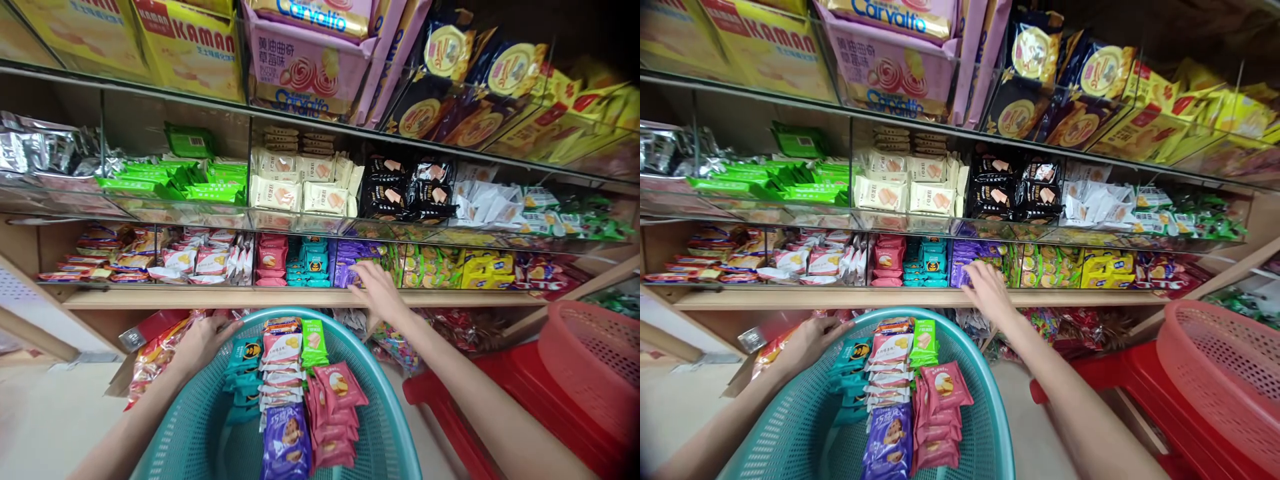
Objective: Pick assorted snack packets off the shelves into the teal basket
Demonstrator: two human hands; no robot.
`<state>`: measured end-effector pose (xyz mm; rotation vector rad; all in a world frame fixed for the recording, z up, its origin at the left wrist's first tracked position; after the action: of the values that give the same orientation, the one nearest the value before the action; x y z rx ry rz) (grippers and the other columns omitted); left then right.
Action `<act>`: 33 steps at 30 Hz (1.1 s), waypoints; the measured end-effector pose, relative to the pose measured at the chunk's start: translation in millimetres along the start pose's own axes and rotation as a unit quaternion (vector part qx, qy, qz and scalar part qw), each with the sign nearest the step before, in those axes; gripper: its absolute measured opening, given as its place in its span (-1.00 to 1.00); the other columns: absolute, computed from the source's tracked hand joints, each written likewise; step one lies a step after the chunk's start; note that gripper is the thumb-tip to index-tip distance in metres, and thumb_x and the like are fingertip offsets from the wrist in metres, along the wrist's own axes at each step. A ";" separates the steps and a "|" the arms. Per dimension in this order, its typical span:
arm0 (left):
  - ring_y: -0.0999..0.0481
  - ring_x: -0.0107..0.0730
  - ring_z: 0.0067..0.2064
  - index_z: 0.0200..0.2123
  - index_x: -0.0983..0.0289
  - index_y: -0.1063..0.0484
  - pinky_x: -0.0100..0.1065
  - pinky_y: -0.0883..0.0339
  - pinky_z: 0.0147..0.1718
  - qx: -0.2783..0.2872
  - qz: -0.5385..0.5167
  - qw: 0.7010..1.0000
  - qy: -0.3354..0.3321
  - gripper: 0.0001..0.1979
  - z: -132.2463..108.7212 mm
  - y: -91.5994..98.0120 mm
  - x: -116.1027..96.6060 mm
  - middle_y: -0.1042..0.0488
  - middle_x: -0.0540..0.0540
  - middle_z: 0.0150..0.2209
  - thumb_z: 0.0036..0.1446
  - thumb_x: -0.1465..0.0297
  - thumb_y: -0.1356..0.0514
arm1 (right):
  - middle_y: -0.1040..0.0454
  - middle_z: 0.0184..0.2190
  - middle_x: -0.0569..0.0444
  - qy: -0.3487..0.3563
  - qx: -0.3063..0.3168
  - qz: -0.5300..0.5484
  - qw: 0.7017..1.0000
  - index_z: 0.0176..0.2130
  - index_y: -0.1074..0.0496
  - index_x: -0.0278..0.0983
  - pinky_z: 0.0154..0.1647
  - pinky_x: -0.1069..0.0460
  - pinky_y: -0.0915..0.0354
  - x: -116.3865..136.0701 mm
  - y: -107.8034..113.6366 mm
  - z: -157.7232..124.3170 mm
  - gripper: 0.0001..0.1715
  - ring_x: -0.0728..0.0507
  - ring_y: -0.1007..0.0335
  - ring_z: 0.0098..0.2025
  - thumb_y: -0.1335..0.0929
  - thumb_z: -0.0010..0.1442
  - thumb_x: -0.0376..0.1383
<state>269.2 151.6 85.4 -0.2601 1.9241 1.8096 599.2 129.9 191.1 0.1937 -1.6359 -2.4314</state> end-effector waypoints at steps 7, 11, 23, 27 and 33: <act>-0.23 -0.44 -0.56 -0.64 0.19 -0.15 -0.43 0.00 -0.51 -0.005 -0.002 1.000 -0.003 -0.55 1.7 -0.5 -0.2 -0.18 -0.07 -0.66 0.15 0.04 0.04 | -0.32 0.12 -0.07 0.029 0.013 -0.022 0.999 0.19 -0.17 -0.22 -0.07 -0.15 -0.13 -43.1 -31.5 12.4 -0.48 -0.28 -0.18 0.05 -0.21 0.28 -0.18; -0.23 -0.45 -0.57 -0.64 0.19 -0.14 -0.44 0.00 -0.51 -0.001 -0.004 1.000 -0.002 -0.54 1.6 -1.5 0.2 -0.17 -0.08 -0.67 0.15 0.03 0.05 | -0.38 0.06 -0.09 0.038 0.022 -0.023 0.999 0.21 -0.14 -0.23 -0.07 -0.15 -0.11 -40.8 -37.0 13.7 -0.44 -0.27 -0.20 0.03 -0.24 0.26 -0.18; -0.27 -0.40 -0.54 -0.61 0.18 -0.23 -0.43 -0.03 -0.51 -0.002 -0.012 1.000 0.002 -0.56 0.3 1.1 -1.4 -0.26 -0.03 -0.63 0.14 0.02 0.05 | -0.40 -0.09 -0.07 0.049 0.023 -0.041 0.998 -0.12 -0.41 -0.22 -0.10 -0.13 -0.08 -45.0 -33.6 16.9 -0.75 -0.27 -0.19 -0.03 -0.34 0.18 -0.22; -0.27 -0.41 -0.54 -0.61 0.19 -0.22 -0.43 -0.03 -0.51 -0.002 -0.011 1.000 0.001 -0.57 -0.8 2.2 -4.4 -0.26 -0.03 -0.62 0.14 0.04 0.05 | -0.42 -0.09 -0.05 0.052 0.022 -0.031 0.998 -0.17 -0.38 -0.23 -0.10 -0.13 -0.07 -48.4 -28.5 15.2 -0.80 -0.26 -0.21 -0.03 -0.32 0.20 -0.21; -0.24 -0.45 -0.57 -0.65 0.20 -0.17 -0.43 -0.01 -0.52 -0.004 -0.009 1.000 0.004 -0.55 -0.8 1.7 -4.8 -0.19 -0.07 -0.67 0.14 0.03 0.04 | -0.49 -0.23 -0.04 0.042 -0.004 0.023 0.999 -0.21 -0.38 -0.25 -0.09 -0.14 -0.06 -19.7 16.0 10.0 -0.76 -0.25 -0.31 -0.12 -0.29 0.23 -0.14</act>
<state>272.4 150.1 89.2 -0.2879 1.9147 1.8076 617.7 137.8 209.6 0.2505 -1.5781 -2.3628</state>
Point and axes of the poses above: each hand's wrist, its own z-axis towards the middle knuckle, its own y-axis out of the back of the hand, x = y × z, the point moved 9 cm from there along z, towards the middle knuckle
